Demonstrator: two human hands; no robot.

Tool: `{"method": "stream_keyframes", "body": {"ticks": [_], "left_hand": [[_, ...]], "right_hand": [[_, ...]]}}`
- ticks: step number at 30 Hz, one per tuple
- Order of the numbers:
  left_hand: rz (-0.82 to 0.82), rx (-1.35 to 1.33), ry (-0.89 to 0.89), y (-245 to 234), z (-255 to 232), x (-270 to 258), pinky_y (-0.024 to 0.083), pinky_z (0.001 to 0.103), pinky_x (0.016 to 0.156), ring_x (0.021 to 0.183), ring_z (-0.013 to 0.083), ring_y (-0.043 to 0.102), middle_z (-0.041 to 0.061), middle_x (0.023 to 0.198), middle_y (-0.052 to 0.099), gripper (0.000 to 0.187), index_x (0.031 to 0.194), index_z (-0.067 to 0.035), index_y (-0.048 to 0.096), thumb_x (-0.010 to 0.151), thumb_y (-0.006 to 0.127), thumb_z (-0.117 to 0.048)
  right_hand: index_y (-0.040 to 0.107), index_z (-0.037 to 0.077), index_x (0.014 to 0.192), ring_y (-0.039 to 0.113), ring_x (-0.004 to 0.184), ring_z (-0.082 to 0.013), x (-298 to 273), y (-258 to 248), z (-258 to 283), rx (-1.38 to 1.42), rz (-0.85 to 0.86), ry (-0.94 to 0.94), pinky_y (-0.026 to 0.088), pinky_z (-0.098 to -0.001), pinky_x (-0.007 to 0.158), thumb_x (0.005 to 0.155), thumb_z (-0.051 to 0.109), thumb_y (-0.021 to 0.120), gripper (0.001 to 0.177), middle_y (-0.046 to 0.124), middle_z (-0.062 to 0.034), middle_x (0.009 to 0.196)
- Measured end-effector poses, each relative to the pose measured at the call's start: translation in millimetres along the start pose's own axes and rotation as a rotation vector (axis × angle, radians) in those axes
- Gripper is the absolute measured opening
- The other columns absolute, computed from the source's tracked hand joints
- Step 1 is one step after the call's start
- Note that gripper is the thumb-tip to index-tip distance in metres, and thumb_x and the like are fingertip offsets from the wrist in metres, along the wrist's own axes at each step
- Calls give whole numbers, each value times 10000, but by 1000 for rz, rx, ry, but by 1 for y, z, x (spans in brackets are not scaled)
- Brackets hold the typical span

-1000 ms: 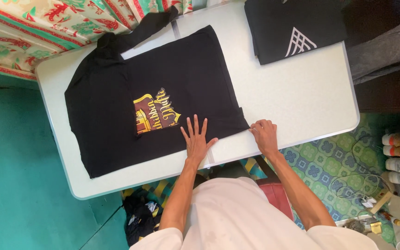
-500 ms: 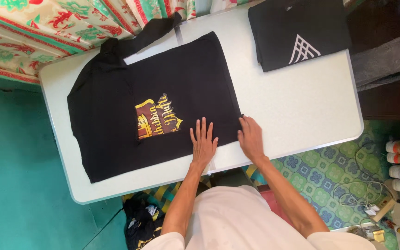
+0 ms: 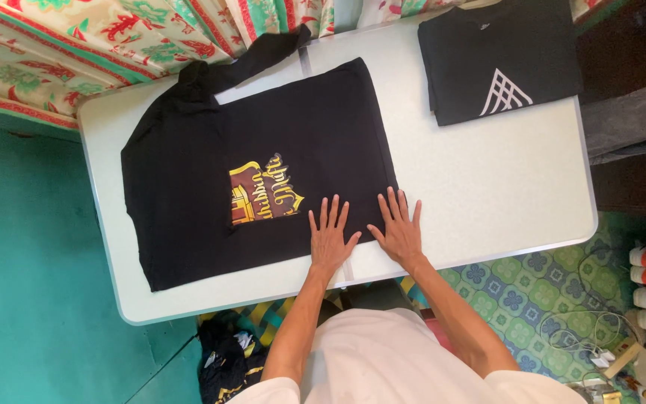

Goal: The person folds a black long-sleeved shirt on a white table. They smooth the fabric, fold the sleeves inward, and fold the bottom up multiple times to create a compact stack.

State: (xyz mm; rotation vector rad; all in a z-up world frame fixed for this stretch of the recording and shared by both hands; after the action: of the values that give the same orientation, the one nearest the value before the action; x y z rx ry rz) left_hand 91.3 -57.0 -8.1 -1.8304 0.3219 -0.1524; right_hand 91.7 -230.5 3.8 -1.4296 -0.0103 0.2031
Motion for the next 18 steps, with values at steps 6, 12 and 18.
{"method": "stream_keyframes", "body": {"ticks": [6,12,18], "left_hand": [[26,14,-24,-1,-2,0,-27,627,1213,1575,313,5,66,1714,87,850,1619,-245,225,919,519,-627],[47,-37,-27,5,2,0,-18,628,1208,1573,315,14,64,1715,86,826,1616,-252,234,933,508,-628],[42,-20,-17,-1,0,0,-5,645,1205,1572,323,13,68,1716,74,827,1619,-255,218,932,509,-613]], "right_hand": [[341,201,1601,184,1577,-273,1,0,31,42,-154,-205,101,-623,1245,1034,395,463,612,241,-22,1714],[337,241,1607,195,1575,-255,-2,2,-5,21,-142,-139,128,-658,1226,1066,404,394,568,249,-4,1713],[435,198,1560,240,1566,-270,8,-4,16,82,-257,-175,121,-640,1231,1076,333,440,503,341,7,1679]]}}
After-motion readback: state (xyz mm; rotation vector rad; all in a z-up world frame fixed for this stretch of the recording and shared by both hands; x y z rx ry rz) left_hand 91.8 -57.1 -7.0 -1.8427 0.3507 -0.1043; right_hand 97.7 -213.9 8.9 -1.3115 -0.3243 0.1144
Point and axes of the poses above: each hand's wrist, its own x-axis towards the middle knuckle, its own y-axis out of the palm, z = x × y, the point moved 7 cm from there along x, towards the middle knuckle
